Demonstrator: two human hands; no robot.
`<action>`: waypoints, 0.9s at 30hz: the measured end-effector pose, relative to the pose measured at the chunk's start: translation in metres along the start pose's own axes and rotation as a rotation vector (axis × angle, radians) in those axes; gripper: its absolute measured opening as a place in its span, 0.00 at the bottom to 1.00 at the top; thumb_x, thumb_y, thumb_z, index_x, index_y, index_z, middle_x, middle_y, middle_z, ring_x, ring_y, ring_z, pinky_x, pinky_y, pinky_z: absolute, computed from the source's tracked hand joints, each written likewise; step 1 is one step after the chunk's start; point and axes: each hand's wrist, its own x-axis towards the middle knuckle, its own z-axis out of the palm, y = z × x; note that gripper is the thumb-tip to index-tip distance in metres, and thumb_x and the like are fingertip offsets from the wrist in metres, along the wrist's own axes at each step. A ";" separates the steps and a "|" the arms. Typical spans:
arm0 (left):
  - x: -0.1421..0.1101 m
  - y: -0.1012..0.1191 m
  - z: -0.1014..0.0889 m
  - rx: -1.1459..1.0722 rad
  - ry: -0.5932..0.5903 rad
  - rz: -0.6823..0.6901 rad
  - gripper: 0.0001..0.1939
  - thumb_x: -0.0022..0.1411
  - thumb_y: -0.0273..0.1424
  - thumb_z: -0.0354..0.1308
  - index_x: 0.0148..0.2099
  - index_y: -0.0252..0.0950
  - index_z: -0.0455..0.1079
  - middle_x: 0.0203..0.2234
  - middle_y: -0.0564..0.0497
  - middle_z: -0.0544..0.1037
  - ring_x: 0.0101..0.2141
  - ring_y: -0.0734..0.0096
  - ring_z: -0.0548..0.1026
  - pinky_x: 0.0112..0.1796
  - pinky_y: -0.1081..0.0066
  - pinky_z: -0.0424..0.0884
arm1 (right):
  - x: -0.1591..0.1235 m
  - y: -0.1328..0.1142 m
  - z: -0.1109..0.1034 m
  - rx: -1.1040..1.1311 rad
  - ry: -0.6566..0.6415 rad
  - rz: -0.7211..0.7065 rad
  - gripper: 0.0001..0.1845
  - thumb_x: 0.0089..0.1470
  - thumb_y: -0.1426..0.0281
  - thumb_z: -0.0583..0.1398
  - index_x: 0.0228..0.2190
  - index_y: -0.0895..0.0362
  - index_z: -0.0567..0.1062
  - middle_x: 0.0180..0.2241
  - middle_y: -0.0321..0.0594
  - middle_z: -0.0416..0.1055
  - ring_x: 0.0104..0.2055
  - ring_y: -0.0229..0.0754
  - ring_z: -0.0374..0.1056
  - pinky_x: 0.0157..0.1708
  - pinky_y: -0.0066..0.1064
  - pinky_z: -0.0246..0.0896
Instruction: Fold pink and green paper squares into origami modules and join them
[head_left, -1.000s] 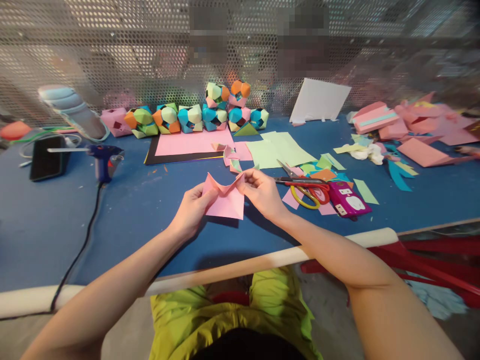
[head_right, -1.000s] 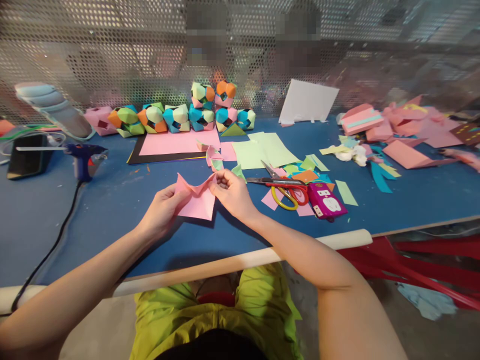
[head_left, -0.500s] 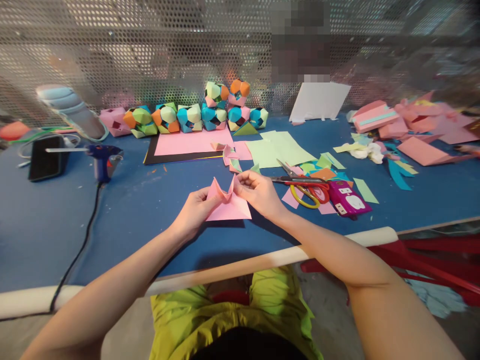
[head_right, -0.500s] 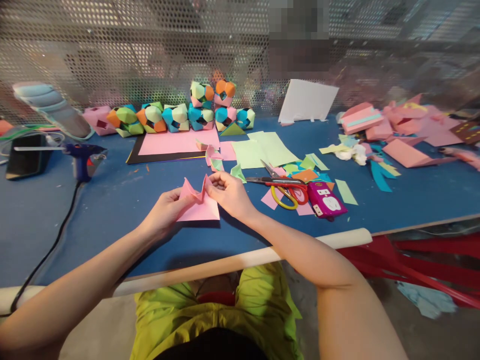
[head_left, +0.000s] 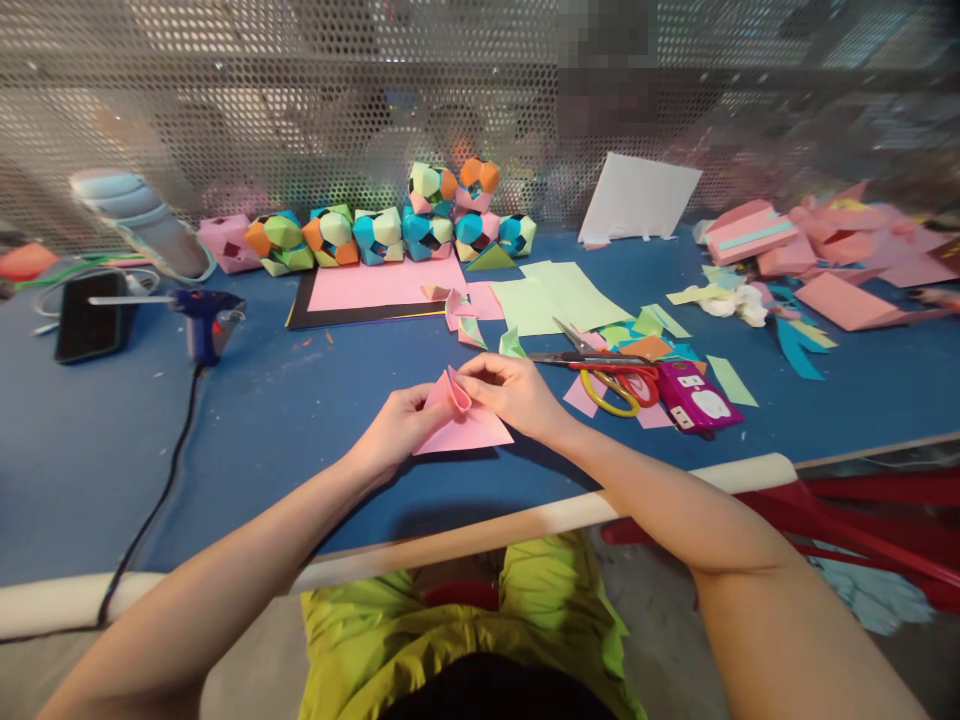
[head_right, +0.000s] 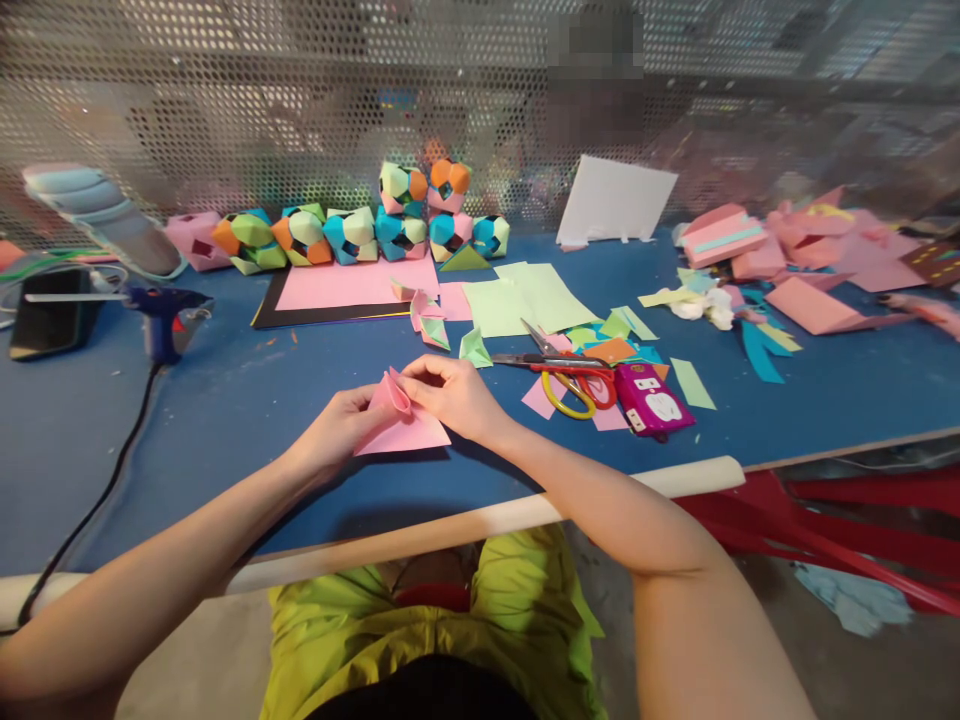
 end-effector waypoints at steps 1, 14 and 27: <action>0.000 0.000 0.000 0.006 0.012 0.017 0.17 0.51 0.43 0.62 0.33 0.32 0.74 0.26 0.51 0.76 0.26 0.72 0.69 0.29 0.73 0.63 | -0.001 -0.002 0.000 -0.001 -0.011 0.005 0.10 0.52 0.64 0.60 0.27 0.58 0.74 0.26 0.36 0.72 0.28 0.35 0.66 0.30 0.27 0.62; 0.001 -0.001 0.002 0.149 0.191 0.142 0.09 0.54 0.34 0.56 0.29 0.33 0.70 0.22 0.56 0.68 0.24 0.76 0.63 0.25 0.76 0.57 | -0.008 0.000 0.008 -0.339 0.097 -0.234 0.07 0.55 0.69 0.58 0.27 0.58 0.72 0.26 0.37 0.70 0.27 0.35 0.63 0.30 0.28 0.60; -0.002 0.004 0.000 0.113 0.239 0.274 0.12 0.56 0.37 0.58 0.37 0.34 0.74 0.30 0.52 0.77 0.32 0.71 0.71 0.35 0.73 0.66 | -0.008 0.001 0.004 -0.276 0.060 -0.125 0.10 0.54 0.69 0.59 0.24 0.58 0.74 0.23 0.36 0.71 0.24 0.34 0.64 0.27 0.27 0.59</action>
